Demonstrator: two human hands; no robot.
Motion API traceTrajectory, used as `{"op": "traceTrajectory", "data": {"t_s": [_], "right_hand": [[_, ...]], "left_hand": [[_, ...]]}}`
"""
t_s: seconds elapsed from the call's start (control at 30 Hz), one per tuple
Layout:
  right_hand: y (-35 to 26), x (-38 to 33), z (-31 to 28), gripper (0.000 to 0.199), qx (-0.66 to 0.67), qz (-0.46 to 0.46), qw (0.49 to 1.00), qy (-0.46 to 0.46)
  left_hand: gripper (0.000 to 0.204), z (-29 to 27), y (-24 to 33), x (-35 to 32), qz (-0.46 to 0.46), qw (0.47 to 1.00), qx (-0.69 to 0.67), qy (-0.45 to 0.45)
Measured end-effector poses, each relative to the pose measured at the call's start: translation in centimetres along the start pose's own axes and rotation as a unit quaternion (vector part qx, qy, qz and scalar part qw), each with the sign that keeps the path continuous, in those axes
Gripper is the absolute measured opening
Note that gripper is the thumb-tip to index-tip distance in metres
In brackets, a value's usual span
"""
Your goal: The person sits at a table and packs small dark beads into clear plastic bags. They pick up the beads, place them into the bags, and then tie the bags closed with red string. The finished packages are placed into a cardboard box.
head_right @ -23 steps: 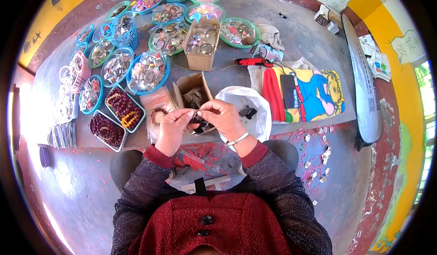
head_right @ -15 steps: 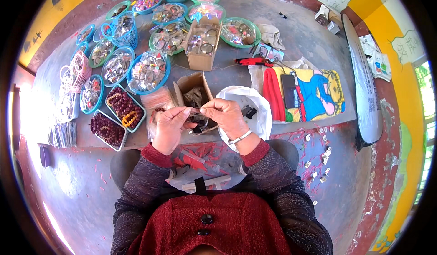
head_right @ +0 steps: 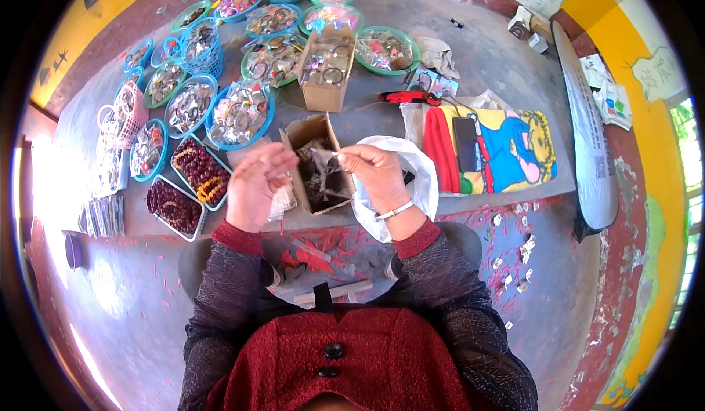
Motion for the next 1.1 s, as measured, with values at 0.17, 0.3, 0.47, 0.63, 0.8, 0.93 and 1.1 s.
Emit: {"op": "traceTrajectory", "data": {"t_s": [0.17, 0.3, 0.47, 0.63, 0.8, 0.93, 1.1], "right_hand": [[0.7, 0.4, -0.3, 0.015, 0.012, 0.009, 1.0, 0.007], [2.0, 0.9, 0.2, 0.021, 0.018, 0.046, 0.999, 0.012], [3.3, 1.8, -1.5, 0.027, -0.064, 0.031, 0.996, 0.047], [2.4, 1.2, -1.2, 0.022, -0.066, 0.071, 0.995, 0.034], [1.7, 0.8, -1.2, 0.019, -0.053, 0.068, 0.996, 0.015], [0.4, 0.9, -2.2, 0.019, -0.056, 0.051, 0.997, 0.036], [-1.4, 1.2, -4.0, 0.018, -0.014, 0.025, 0.998, 0.06]], "left_hand": [[0.025, -3.8, 2.2, 0.5, 0.068, 0.995, -0.042, 0.063], [0.023, -4.3, 2.6, 0.2, 0.083, 0.992, -0.055, 0.08], [0.024, -5.3, 2.7, 0.3, 0.086, 0.99, -0.046, 0.102], [0.024, -7.3, 2.4, 0.5, 0.105, 0.988, -0.015, 0.116], [0.021, -10.1, 1.3, 0.7, 0.088, 0.969, 0.058, 0.222], [0.017, -15.2, -3.3, 2.9, 0.062, 0.909, 0.331, 0.247], [0.023, -16.7, -8.0, 3.5, 0.002, 0.675, 0.716, 0.179]]}}
Point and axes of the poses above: each hand's wrist, its own x-axis towards the middle knuckle, its own z-axis out of the palm, y = z × x, the point moved 3 cm from there along x, towards the middle knuckle, and after that the axes turned 1 degree about -z, right-handed, at the moved point
